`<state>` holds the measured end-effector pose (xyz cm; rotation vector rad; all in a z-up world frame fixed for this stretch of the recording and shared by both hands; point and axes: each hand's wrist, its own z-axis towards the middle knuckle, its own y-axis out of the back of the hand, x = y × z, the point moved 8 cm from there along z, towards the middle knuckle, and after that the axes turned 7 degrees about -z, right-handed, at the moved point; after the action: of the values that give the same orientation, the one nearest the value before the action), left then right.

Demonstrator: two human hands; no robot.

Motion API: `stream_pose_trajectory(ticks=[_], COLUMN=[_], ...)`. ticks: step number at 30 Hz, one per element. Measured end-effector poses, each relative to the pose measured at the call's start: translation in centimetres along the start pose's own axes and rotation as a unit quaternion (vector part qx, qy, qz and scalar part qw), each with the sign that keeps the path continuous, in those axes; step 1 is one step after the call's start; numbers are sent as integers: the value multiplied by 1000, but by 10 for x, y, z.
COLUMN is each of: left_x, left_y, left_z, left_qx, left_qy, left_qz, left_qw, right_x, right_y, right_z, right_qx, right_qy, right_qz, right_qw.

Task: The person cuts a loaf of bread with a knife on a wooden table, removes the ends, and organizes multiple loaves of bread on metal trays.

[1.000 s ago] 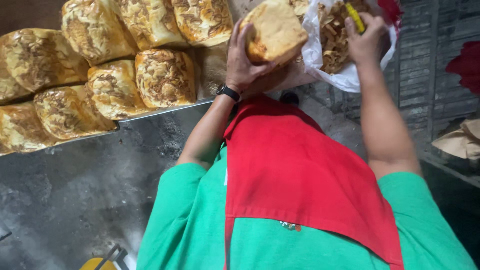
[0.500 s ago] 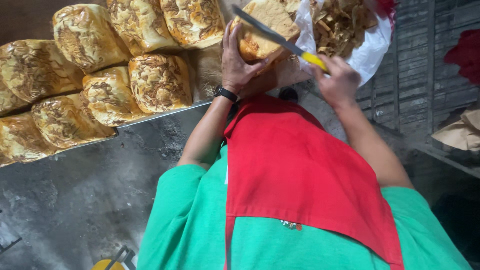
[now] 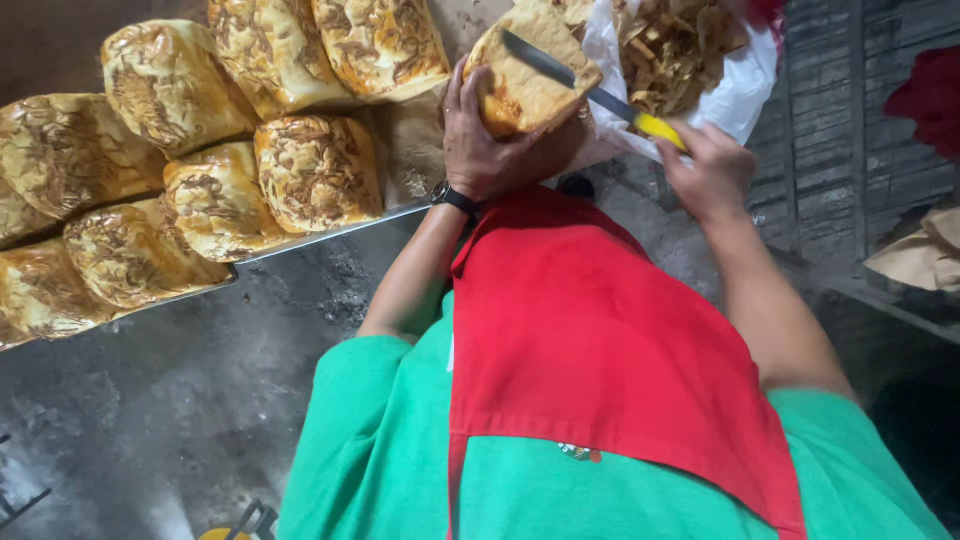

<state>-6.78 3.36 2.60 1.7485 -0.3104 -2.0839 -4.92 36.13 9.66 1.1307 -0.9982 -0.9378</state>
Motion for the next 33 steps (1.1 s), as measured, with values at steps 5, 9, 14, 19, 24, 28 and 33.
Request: stream_pose_trajectory(ticks=[5,9,14,19,24,28,33], left_x=[-1,-4,0,7,13,50,75], left_y=[1,-7,1,4,3,4,-9], left_z=[-4,-2,-3,-3,-8,-25,-22], left_qx=[-14,-21,-33,-43,-16,48,90], left_qy=[-21,-32,-3,0,-50,35,24], left_qz=[-3,4,-19,-50,-34,-69,-163], left_qw=[1000,999,999,998,998,996,982], right_x=[-12,10,-17,-102,-97,-45,14], right_y=[22,-8,-11,2,-74,-144,-152], right_z=[-21,13,-5,-70,-41,3,55], right_qx=[8,-59,-46,-14,-12,45,-9], right_qy=[-6,-7,7,-142,-208,-197,-45], right_qz=[1,5,56,-9,205,400,385], right_qw=[1000,998,997,990,956,894,922])
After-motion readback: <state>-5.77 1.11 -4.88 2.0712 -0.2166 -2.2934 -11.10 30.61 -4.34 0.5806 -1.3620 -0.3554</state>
